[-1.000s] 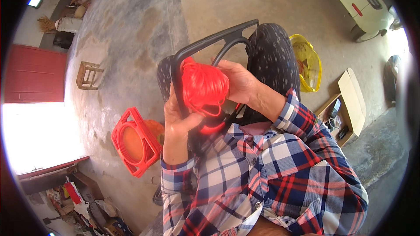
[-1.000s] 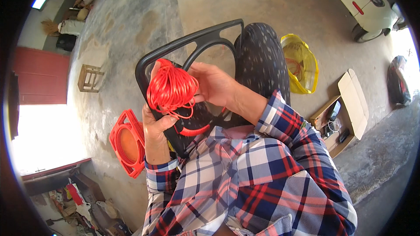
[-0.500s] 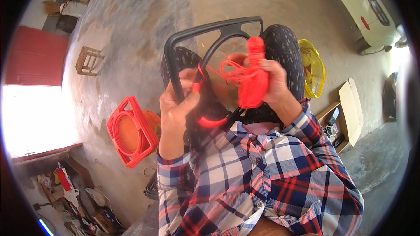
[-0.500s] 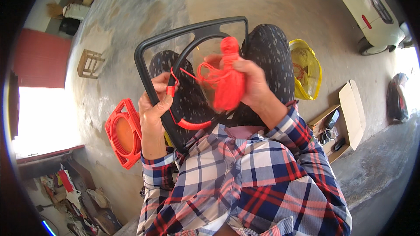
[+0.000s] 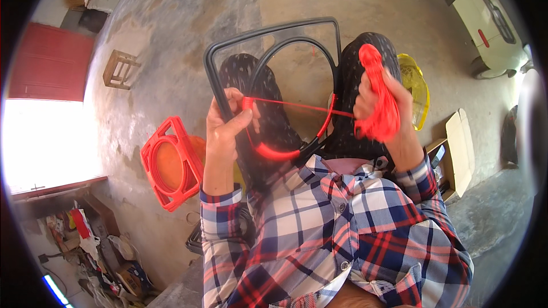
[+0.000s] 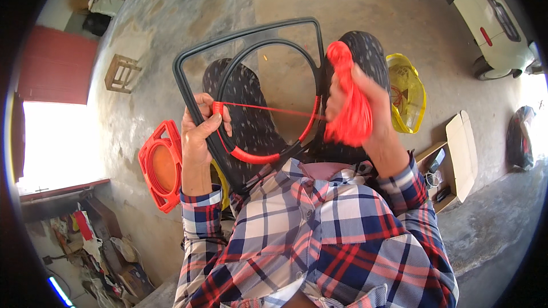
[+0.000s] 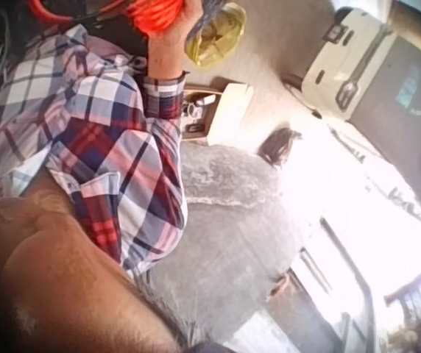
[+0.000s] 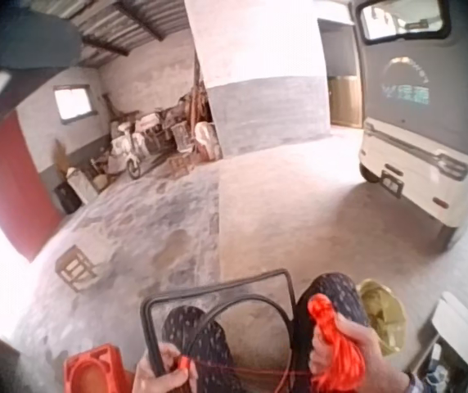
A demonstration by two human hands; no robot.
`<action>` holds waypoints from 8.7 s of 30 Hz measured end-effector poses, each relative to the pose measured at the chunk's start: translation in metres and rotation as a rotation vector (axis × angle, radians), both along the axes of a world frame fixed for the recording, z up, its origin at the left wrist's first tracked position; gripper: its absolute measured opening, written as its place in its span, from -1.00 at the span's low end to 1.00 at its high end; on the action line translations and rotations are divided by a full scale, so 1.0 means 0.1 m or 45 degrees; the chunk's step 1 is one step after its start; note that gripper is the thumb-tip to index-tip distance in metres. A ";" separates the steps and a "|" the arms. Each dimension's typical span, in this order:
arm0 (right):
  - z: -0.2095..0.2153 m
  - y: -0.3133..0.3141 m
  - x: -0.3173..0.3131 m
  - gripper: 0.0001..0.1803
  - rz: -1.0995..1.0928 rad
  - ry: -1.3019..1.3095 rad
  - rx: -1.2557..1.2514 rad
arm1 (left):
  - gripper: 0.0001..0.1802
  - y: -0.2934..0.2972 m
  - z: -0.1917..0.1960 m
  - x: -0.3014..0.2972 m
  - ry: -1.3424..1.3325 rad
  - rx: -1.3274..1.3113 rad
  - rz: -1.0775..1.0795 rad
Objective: The person winds red cord around a black plastic frame by hand, wrapping it repeatedly to cover the frame.
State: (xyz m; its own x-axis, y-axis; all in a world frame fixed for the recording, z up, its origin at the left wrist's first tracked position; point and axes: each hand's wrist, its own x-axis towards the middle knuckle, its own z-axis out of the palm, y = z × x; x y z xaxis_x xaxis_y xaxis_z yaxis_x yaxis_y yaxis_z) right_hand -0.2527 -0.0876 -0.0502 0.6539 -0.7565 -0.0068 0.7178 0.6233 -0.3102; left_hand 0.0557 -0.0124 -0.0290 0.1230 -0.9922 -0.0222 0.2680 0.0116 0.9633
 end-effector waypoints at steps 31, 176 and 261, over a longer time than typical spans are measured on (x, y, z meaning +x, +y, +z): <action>-0.45 -0.24 0.62 -0.70 -0.148 0.598 -0.115 | -0.76 -0.01 0.17 -0.34 -0.649 -0.401 -0.028; 0.01 -0.16 0.94 -0.70 0.069 0.247 0.209 | -0.42 0.00 0.13 -0.43 -0.356 -0.309 -0.252; -0.56 -1.13 -0.15 -0.54 -0.476 -0.229 -0.233 | -0.50 0.24 -0.08 0.04 0.348 -0.117 0.072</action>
